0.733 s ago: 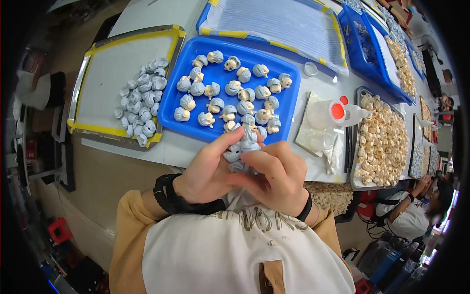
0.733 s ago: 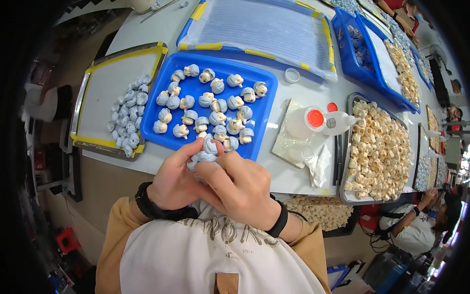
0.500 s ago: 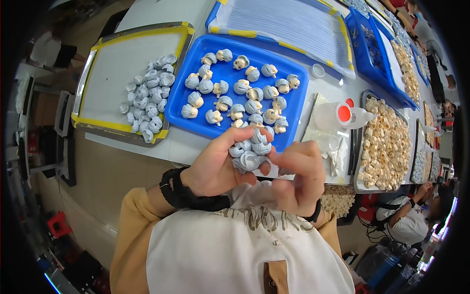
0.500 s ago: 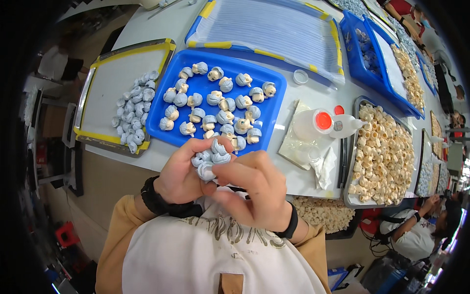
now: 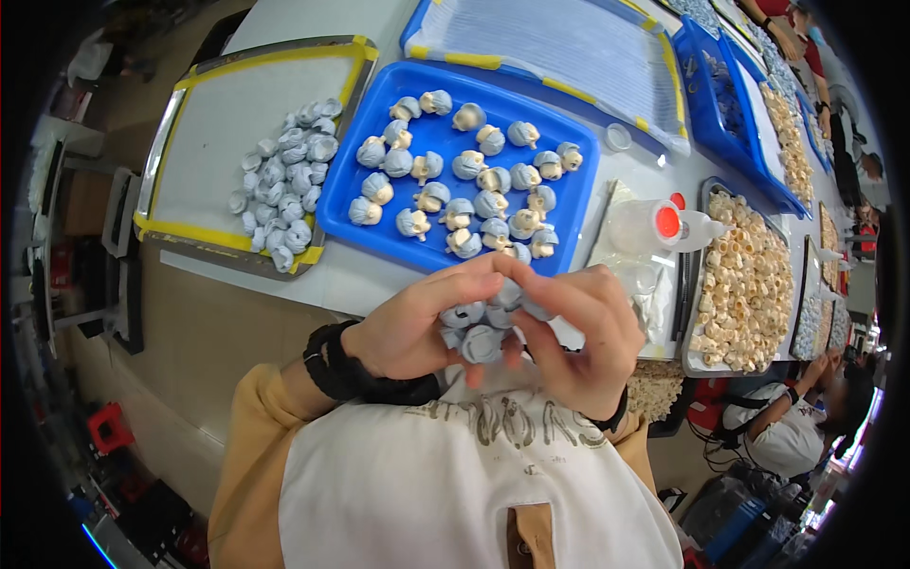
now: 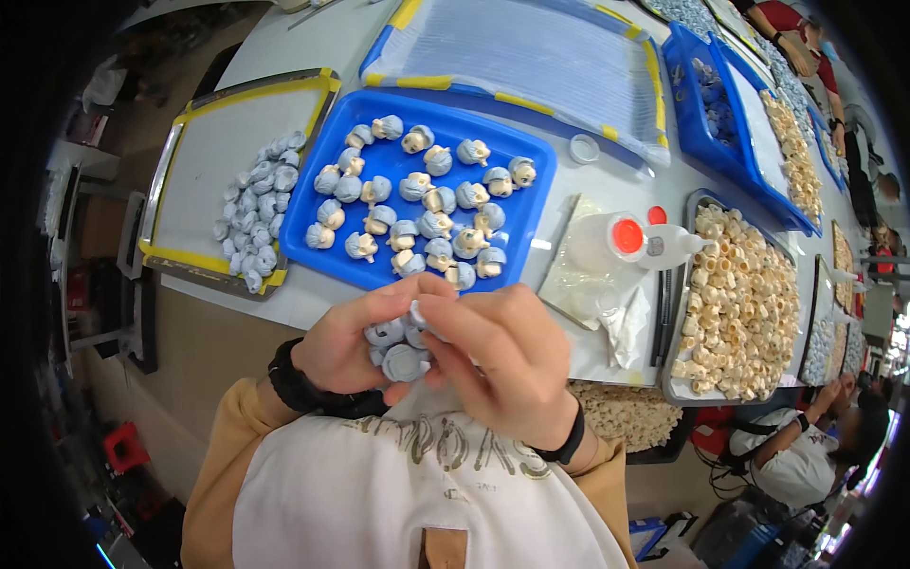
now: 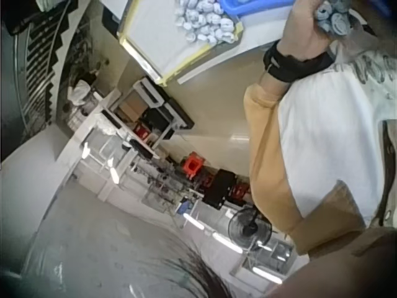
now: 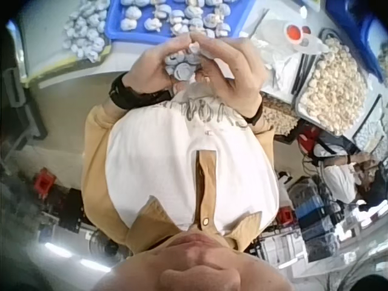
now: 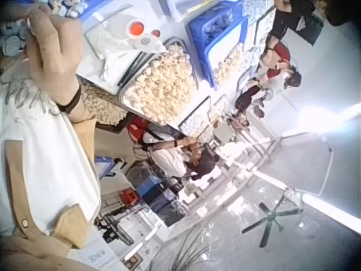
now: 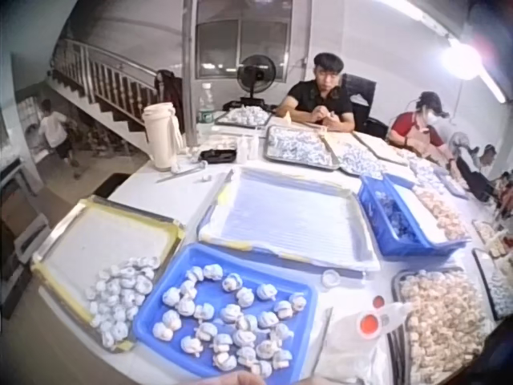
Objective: The person sits at a workstation in a factory setting and assembles small, shell-like decorative items. They pick up a white base and a grey cap, press them together, and place the finished unit into a blue tray. The process is repeated continuously with other workers visible in the background performing similar tasks.
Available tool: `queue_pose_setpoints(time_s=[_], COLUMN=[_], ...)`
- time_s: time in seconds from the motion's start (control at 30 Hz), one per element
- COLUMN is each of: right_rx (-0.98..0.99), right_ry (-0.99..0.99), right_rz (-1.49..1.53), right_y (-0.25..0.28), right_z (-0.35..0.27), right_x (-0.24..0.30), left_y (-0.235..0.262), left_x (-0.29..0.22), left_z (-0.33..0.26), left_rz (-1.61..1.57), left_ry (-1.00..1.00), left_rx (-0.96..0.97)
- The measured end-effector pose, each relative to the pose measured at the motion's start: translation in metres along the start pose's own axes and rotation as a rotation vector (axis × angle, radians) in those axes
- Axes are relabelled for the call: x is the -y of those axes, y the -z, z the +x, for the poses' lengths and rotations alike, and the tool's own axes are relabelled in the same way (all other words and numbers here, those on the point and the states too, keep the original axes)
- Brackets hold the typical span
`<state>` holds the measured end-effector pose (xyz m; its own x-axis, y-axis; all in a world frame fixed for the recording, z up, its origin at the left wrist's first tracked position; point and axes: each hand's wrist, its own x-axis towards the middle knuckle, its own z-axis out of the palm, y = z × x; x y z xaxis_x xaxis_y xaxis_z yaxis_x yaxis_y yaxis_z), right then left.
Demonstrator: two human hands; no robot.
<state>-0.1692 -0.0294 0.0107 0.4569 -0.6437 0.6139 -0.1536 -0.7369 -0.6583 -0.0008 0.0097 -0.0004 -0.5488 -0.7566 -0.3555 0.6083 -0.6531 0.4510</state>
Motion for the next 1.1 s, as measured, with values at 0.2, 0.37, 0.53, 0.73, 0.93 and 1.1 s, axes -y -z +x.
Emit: queue_pose_setpoints(time_s=[0.2,0.37,0.53,0.73,0.93,1.1], right_rx=[0.043,0.160,0.107,0.069,0.181,0.406], right_ry=[-0.064,-0.020,-0.003,-0.147,-0.391,-0.359], right_rz=[0.141,0.172,0.164,0.228,0.578,0.546], right_y=[0.003,0.005,0.004,0.010,-0.009,-0.018], right_z=[0.001,0.002,-0.002,-0.001,-0.017,-0.009], right_x=[0.011,0.010,0.007,0.012,0.008,0.004], left_y=[0.007,0.012,0.010,0.005,-0.006,-0.010], left_x=[-0.001,0.005,0.009,-0.001,-0.033,-0.037], left_z=[-0.008,-0.006,-0.006,-0.008,-0.011,-0.004], left_rz=[-0.032,0.509,-0.005,0.130,-0.016,0.098], left_ry=[0.044,-0.196,-0.073,-0.183,-0.431,-0.404], left_rx=[0.200,0.105,0.138,0.119,0.168,0.219])
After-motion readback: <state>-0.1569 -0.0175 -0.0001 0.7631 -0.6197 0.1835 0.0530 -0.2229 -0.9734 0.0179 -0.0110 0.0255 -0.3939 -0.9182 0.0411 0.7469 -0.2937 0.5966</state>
